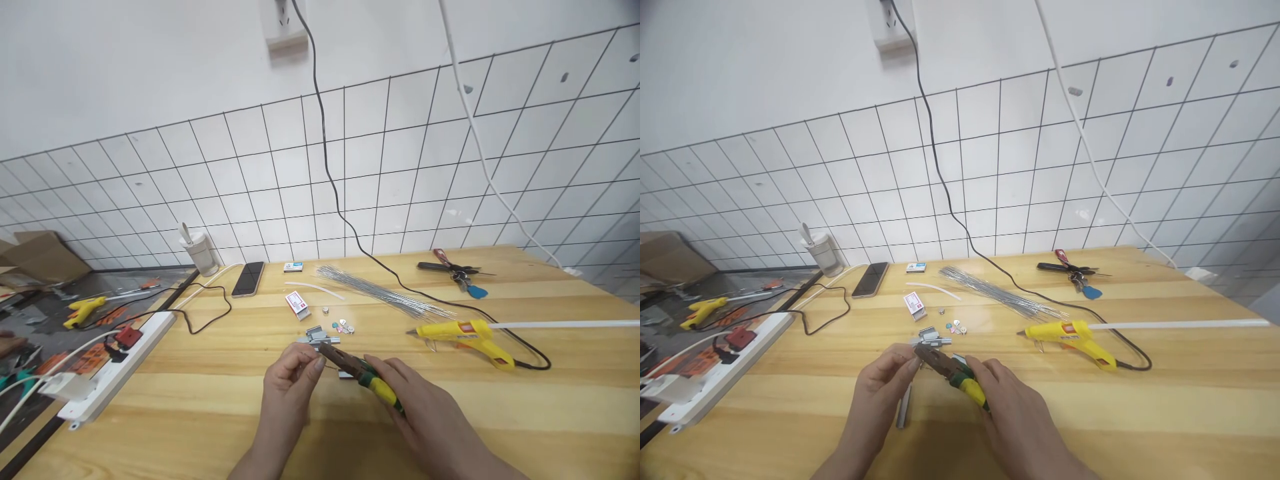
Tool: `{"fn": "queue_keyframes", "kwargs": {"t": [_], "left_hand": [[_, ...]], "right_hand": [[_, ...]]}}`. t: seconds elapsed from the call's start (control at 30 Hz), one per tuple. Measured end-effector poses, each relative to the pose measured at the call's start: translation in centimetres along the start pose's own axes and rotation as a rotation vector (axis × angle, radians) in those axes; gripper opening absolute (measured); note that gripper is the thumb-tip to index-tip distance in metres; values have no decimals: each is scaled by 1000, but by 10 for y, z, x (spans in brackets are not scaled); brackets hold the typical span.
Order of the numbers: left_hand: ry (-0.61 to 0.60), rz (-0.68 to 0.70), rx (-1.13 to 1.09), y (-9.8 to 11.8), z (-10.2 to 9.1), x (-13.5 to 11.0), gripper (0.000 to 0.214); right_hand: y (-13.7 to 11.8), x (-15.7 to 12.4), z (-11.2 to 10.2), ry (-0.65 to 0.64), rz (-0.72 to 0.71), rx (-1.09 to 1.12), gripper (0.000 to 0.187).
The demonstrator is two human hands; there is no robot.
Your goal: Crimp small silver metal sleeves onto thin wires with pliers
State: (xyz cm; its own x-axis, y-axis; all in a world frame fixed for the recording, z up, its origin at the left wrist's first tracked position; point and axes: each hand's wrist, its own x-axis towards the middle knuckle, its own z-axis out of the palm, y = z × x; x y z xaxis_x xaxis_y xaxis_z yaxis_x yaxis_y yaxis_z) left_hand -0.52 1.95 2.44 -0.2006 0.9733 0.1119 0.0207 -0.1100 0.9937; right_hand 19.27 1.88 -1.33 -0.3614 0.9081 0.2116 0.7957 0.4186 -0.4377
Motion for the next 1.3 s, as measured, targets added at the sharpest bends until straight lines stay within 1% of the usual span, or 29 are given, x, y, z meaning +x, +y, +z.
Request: {"fn": "queue_keyframes", "kwargs": {"t": [0.07, 0.13, 0.2, 0.27, 0.37, 0.47, 0.67, 0.87, 1.0, 1.1, 1.2, 1.3], "left_hand": [[-20, -72, -3, 3, 0, -1, 21], [-10, -152, -20, 6, 1, -2, 20], [-3, -197, -36, 10, 1, -4, 21], [-22, -221, -37, 12, 1, -3, 22], [-37, -223, -23, 11, -1, -1, 26], [-33, -238, -29, 10, -2, 0, 27], [-54, -253, -62, 11, 1, -3, 21], [-14, -249, -103, 9, 1, -2, 17], [26, -248, -124, 7, 2, -2, 17], [29, -254, -121, 8, 2, -3, 18], [26, -244, -112, 7, 0, -2, 17], [15, -211, -78, 4, -1, -2, 16]], "right_hand": [[1, 0, 2, -3, 2, 3, 68], [2, 0, 4, 8, 1, 6, 68], [3, 0, 5, 18, -1, 4, 68], [3, 0, 5, 11, -1, -4, 67], [4, 0, 3, -13, -17, -24, 66], [4, 0, 1, -2, -33, -41, 68], [2, 1, 2, 2, -19, -23, 69], [2, 1, 2, 8, -2, -23, 66], [2, 0, 5, 15, 9, -24, 66], [2, 0, 7, 34, 26, -7, 66], [1, 0, 6, -8, 20, 25, 66], [-2, 2, 0, -93, 45, 38, 62]]}}
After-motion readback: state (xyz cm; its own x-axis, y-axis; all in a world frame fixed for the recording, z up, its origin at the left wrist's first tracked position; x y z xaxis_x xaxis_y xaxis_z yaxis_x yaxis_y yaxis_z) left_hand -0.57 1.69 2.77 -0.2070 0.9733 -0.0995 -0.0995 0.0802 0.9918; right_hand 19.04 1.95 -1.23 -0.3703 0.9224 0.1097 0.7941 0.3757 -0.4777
